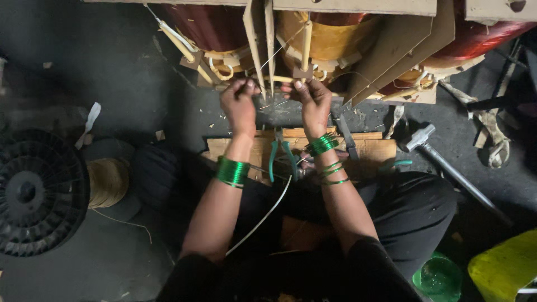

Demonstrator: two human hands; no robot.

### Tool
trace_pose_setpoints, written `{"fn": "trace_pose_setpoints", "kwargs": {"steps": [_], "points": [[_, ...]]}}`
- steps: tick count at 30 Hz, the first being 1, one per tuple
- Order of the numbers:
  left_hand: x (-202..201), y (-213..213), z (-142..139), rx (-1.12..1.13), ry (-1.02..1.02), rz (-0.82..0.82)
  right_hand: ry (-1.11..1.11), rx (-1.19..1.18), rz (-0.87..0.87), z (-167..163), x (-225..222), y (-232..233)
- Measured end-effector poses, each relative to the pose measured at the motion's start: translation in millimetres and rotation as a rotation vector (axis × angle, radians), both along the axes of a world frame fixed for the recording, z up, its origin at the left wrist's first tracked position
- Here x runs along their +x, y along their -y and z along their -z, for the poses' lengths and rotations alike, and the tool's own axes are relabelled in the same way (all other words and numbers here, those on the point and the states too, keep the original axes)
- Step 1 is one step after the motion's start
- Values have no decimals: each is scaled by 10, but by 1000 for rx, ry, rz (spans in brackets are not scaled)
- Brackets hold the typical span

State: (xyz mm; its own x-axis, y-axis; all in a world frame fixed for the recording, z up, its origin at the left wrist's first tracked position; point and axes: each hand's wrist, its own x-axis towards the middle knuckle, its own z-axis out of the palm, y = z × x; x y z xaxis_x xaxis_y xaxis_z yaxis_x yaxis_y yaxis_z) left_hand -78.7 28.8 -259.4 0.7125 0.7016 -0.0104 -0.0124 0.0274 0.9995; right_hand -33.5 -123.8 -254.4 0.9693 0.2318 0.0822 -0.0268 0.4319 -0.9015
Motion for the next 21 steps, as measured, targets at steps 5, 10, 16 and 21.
{"fn": "trace_pose_setpoints", "kwargs": {"steps": [5,10,16,21], "points": [[-92,-227,-23,-412,24,224,12,28,-7,-6,5,-12],[-151,-178,-138,925,-210,184,26,51,-15,-5,7,-9],[-117,-211,-188,1387,-158,97,25,19,7,-17,-5,-19],[4,-186,-30,-28,69,126,45,24,0,-21,1,-16]]}}
